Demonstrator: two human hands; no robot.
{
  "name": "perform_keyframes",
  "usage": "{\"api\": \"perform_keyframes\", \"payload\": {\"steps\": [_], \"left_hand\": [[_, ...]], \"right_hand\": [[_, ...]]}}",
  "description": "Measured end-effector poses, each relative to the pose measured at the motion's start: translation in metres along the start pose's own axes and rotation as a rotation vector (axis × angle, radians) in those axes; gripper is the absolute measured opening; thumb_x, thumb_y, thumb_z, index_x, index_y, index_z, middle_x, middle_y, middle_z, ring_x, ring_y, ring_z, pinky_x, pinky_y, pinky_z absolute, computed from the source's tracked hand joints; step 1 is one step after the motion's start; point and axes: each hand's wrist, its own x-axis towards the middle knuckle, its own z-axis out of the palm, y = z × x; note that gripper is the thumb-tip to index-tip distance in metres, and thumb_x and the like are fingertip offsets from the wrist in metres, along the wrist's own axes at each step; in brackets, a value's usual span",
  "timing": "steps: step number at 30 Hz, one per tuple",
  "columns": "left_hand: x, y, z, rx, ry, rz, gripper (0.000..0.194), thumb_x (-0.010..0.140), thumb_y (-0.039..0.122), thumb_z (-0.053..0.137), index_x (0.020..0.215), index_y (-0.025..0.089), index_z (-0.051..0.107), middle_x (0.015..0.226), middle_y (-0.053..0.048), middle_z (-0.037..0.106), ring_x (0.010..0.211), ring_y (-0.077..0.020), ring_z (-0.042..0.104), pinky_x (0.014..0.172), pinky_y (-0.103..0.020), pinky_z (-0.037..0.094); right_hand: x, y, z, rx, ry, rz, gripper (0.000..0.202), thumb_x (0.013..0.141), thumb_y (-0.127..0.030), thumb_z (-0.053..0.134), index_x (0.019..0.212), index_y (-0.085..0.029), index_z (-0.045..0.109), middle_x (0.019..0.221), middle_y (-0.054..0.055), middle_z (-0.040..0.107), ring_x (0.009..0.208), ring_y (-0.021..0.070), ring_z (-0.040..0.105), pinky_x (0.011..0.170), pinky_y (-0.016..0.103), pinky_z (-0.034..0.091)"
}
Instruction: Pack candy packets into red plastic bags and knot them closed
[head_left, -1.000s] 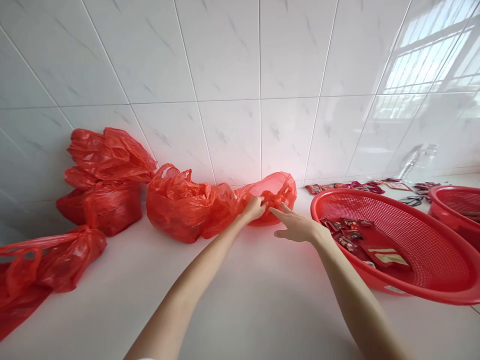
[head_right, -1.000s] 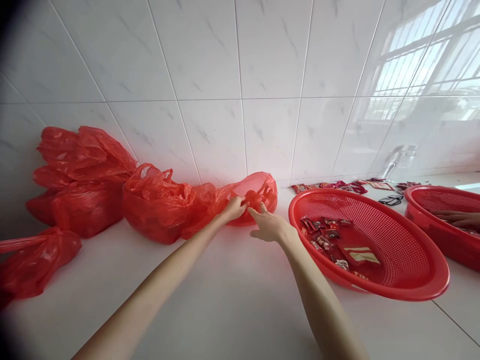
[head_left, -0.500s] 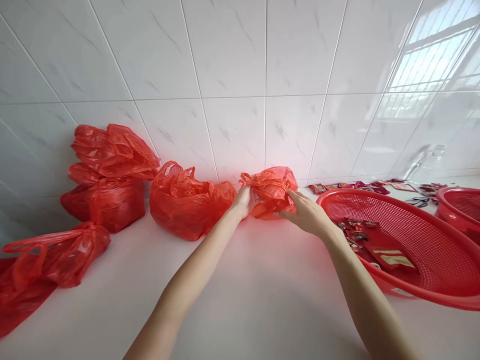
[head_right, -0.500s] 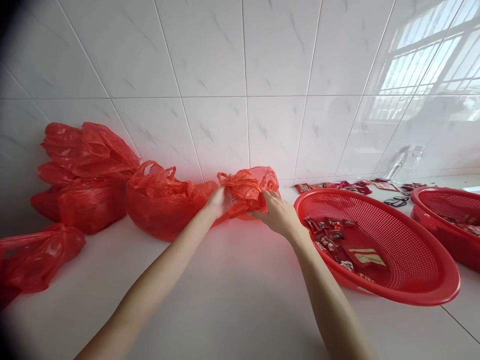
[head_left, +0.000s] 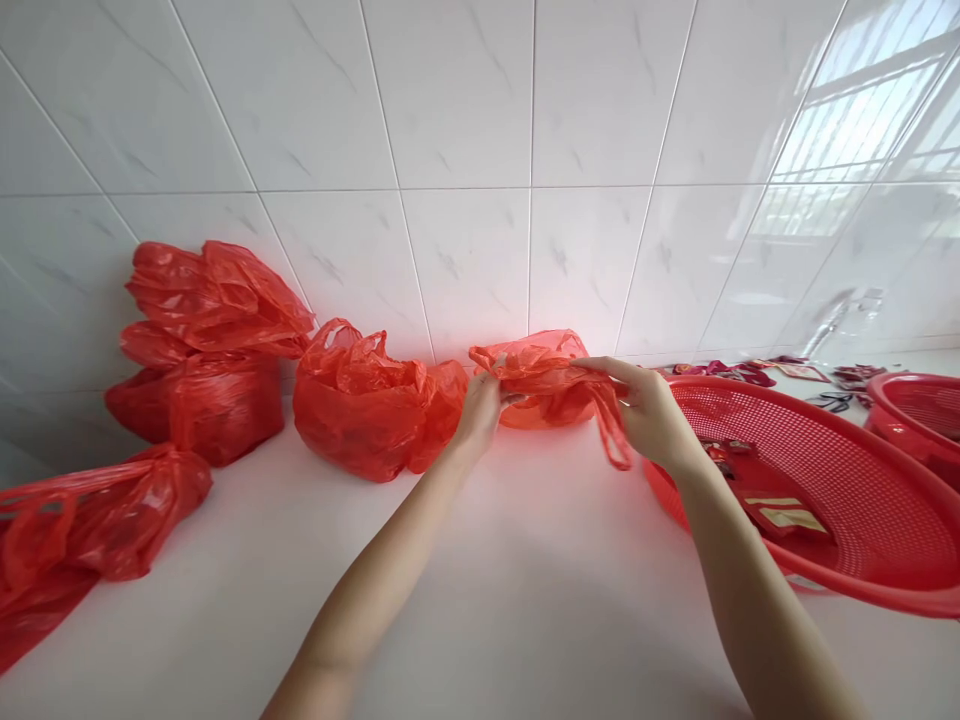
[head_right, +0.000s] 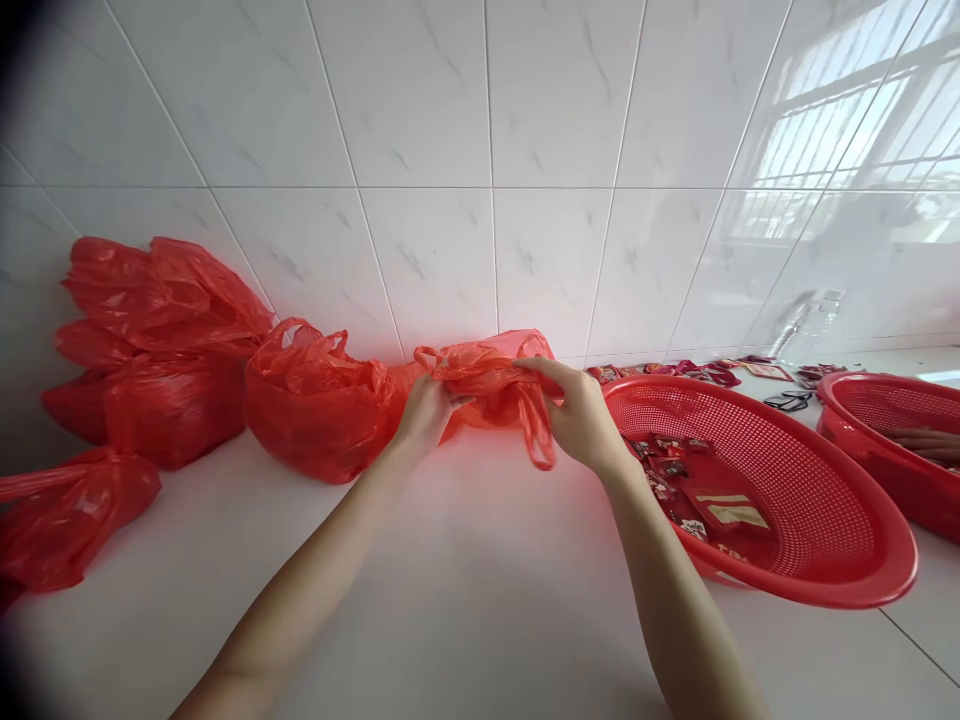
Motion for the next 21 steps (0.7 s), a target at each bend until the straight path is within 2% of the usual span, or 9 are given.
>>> {"api": "perform_keyframes", "payload": {"steps": [4, 9, 13, 16, 18, 21], "left_hand": [[0.005, 0.012, -0.011, -0.038, 0.103, 0.019, 0.034, 0.082, 0.052, 0.062, 0.077, 0.019, 0.064, 0.077, -0.007, 0.072, 0.082, -0.022, 0.071, 0.073, -0.032, 0.056], [0.011, 0.035, -0.035, -0.089, 0.337, 0.127, 0.024, 0.081, 0.043, 0.064, 0.074, 0.02, 0.062, 0.067, -0.001, 0.067, 0.06, -0.0135, 0.064, 0.052, -0.022, 0.046], [0.013, 0.048, -0.051, -0.029, 0.434, 0.227, 0.028, 0.082, 0.047, 0.063, 0.074, 0.021, 0.065, 0.06, 0.001, 0.061, 0.053, -0.0126, 0.06, 0.046, -0.022, 0.041], [0.009, 0.052, -0.052, 0.021, 0.406, 0.223, 0.033, 0.081, 0.052, 0.064, 0.074, 0.02, 0.067, 0.063, -0.001, 0.064, 0.056, -0.0141, 0.063, 0.045, -0.022, 0.043], [0.006, 0.052, -0.048, 0.052, 0.325, 0.196, 0.038, 0.079, 0.056, 0.065, 0.074, 0.019, 0.069, 0.069, -0.004, 0.069, 0.063, -0.0163, 0.067, 0.048, -0.023, 0.047], [0.001, 0.048, -0.038, 0.094, 0.18, 0.149, 0.043, 0.078, 0.059, 0.065, 0.073, 0.017, 0.069, 0.081, -0.008, 0.074, 0.073, -0.0201, 0.071, 0.057, -0.026, 0.054]], "right_hand": [[-0.001, 0.002, -0.011, -0.046, -0.036, 0.108, 0.043, 0.077, -0.023, 0.064, 0.119, -0.02, 0.07, 0.098, 0.007, 0.079, 0.091, 0.0269, 0.074, 0.079, 0.039, 0.058], [-0.001, 0.003, -0.023, -0.165, -0.141, 0.16, 0.052, 0.071, -0.012, 0.054, 0.119, -0.02, 0.07, 0.087, 0.003, 0.076, 0.081, 0.0229, 0.071, 0.071, 0.035, 0.056], [-0.001, 0.006, -0.028, -0.243, -0.095, 0.193, 0.05, 0.071, -0.013, 0.054, 0.117, -0.019, 0.071, 0.085, 0.004, 0.074, 0.075, 0.0207, 0.069, 0.069, 0.035, 0.056], [-0.001, 0.011, -0.033, -0.251, -0.036, 0.176, 0.046, 0.074, -0.02, 0.059, 0.119, -0.02, 0.071, 0.097, 0.007, 0.075, 0.074, 0.0204, 0.069, 0.07, 0.037, 0.058], [-0.003, 0.011, -0.038, -0.236, 0.01, 0.144, 0.05, 0.075, -0.026, 0.064, 0.124, -0.021, 0.069, 0.107, 0.01, 0.075, 0.085, 0.0237, 0.071, 0.077, 0.042, 0.06], [-0.008, 0.002, -0.043, -0.243, 0.125, 0.086, 0.049, 0.075, -0.025, 0.063, 0.123, -0.021, 0.069, 0.114, 0.011, 0.074, 0.103, 0.0289, 0.07, 0.092, 0.05, 0.057]]}}
